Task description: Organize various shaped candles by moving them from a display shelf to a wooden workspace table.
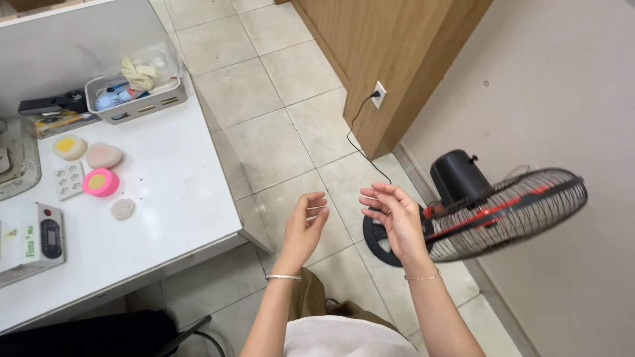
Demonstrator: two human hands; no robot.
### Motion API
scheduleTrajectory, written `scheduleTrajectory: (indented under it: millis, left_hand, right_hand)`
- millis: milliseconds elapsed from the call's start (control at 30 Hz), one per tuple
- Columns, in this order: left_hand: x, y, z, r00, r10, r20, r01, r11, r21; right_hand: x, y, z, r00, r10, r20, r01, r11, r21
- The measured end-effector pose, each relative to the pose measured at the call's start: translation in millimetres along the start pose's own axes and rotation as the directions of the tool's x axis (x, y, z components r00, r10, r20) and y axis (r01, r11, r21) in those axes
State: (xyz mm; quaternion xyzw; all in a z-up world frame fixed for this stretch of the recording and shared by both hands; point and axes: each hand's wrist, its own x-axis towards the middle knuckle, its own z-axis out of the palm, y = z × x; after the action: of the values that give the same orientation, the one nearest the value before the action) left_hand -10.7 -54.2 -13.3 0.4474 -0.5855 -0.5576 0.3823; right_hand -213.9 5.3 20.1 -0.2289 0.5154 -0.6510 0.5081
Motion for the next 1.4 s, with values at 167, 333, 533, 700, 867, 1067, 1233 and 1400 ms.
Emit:
scheduleTrajectory:
  millis: [167,333,533,700,867,1067,1233,1400]
  left_hand:
    - [102,-5,-29,0.993,-0.026,-0.111,0.027,1.0,0.006]
    - [226,4,-77,0.969,-0.038,-0.245,0.049,0.998,0.038]
    - [383,27,-116,0.958,-0.007,-0.287,0.008,1.0,0.003]
    - [492,44,-129,0.955,-0.061,-0.291,0.063,0.998,-0.002]
    - [615,35,-142,0.948,-0.048,-0.315,0.037,0.999,-0.039]
    - [778,50,-166,0.92,-0.043,-0.39,0.033,0.999,-0.031]
    - [902,56,-189,0.913,-0.052,-0.405,0.032,0.998,-0.056]
    - [1022,45,-220,0.914,-0.097,-0.394,0.084,0.995,-0.049]
  right_hand:
    - [117,-9,23,0.996,0.04,0.076,-0.035,0.997,-0.063]
    - [249,-19,75,0.989,0.075,0.13,-0.063,0.994,-0.091]
    - [398,-52,150,0.974,0.087,0.207,-0.069,0.993,-0.094]
    - [516,-58,186,0.972,0.119,0.204,-0.099,0.99,-0.104]
    - [653,-59,214,0.963,0.151,0.224,-0.127,0.985,-0.117]
    - [820,-94,271,0.943,0.169,0.287,-0.131,0.981,-0.146]
    - [948,-118,326,0.923,0.156,0.351,-0.108,0.983,-0.151]
    - [1059,-117,376,0.921,0.193,0.338,-0.15,0.977,-0.151]
